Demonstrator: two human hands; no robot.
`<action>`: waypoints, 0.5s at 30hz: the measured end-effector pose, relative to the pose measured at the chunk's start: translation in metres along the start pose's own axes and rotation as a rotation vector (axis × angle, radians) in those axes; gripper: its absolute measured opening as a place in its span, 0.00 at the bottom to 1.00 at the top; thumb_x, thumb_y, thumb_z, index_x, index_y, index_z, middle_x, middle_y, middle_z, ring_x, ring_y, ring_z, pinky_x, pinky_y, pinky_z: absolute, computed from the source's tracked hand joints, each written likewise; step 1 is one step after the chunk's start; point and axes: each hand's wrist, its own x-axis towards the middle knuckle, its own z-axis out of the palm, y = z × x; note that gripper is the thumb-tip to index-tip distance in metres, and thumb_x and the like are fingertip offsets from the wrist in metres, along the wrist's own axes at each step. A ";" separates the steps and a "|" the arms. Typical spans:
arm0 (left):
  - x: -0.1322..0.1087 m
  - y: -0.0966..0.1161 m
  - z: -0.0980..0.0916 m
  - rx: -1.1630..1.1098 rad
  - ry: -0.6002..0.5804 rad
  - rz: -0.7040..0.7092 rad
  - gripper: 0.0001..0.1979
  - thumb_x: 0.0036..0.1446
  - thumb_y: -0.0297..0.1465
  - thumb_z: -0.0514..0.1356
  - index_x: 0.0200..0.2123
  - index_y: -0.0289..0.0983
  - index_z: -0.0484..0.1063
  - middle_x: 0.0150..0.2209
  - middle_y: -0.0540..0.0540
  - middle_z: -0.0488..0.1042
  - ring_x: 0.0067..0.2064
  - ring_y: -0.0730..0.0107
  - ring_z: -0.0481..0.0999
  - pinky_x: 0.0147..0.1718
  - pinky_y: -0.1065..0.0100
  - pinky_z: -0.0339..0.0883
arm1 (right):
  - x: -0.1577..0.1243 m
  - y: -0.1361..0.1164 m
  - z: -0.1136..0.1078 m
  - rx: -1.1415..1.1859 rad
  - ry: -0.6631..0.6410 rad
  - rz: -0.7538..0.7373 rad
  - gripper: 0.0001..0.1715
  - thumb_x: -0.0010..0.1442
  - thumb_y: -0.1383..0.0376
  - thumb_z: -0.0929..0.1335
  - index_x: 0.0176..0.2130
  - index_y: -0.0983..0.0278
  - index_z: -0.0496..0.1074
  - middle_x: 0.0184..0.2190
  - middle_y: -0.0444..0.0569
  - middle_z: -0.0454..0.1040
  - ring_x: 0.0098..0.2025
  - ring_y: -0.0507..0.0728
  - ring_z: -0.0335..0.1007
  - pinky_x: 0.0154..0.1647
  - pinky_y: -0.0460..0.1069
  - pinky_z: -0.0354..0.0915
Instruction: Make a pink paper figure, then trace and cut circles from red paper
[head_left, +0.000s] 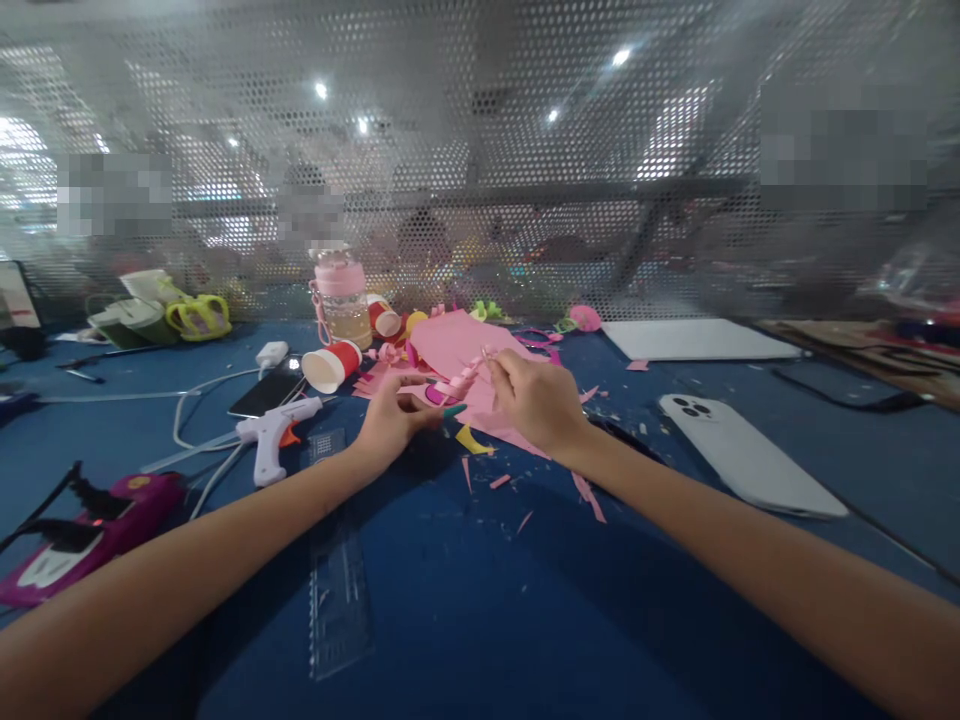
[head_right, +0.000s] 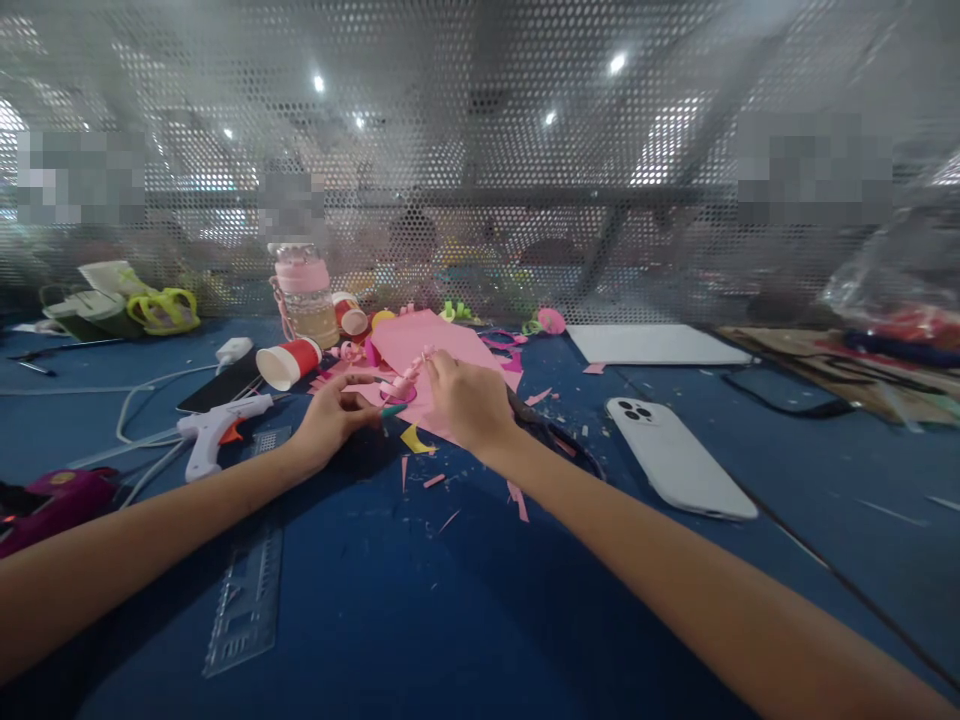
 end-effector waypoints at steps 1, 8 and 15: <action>0.000 0.000 0.000 -0.001 0.022 -0.010 0.23 0.34 0.28 0.68 0.36 0.33 0.62 0.14 0.56 0.69 0.18 0.76 0.69 0.19 0.76 0.59 | 0.001 0.003 0.001 0.015 0.003 -0.006 0.18 0.61 0.64 0.56 0.31 0.68 0.71 0.18 0.51 0.72 0.19 0.52 0.64 0.19 0.46 0.45; 0.000 0.002 0.001 -0.026 0.085 -0.025 0.20 0.35 0.27 0.67 0.33 0.33 0.64 0.13 0.56 0.68 0.16 0.78 0.67 0.19 0.76 0.59 | -0.002 0.007 0.002 0.096 -0.019 -0.332 0.20 0.62 0.65 0.55 0.28 0.67 0.69 0.18 0.48 0.71 0.19 0.51 0.65 0.19 0.46 0.50; 0.004 -0.007 -0.003 -0.037 0.112 0.000 0.21 0.36 0.28 0.66 0.35 0.32 0.64 0.15 0.54 0.70 0.19 0.74 0.70 0.20 0.75 0.59 | -0.006 -0.002 -0.007 0.224 -0.068 -0.715 0.21 0.63 0.68 0.53 0.31 0.68 0.71 0.26 0.50 0.75 0.28 0.52 0.71 0.27 0.46 0.61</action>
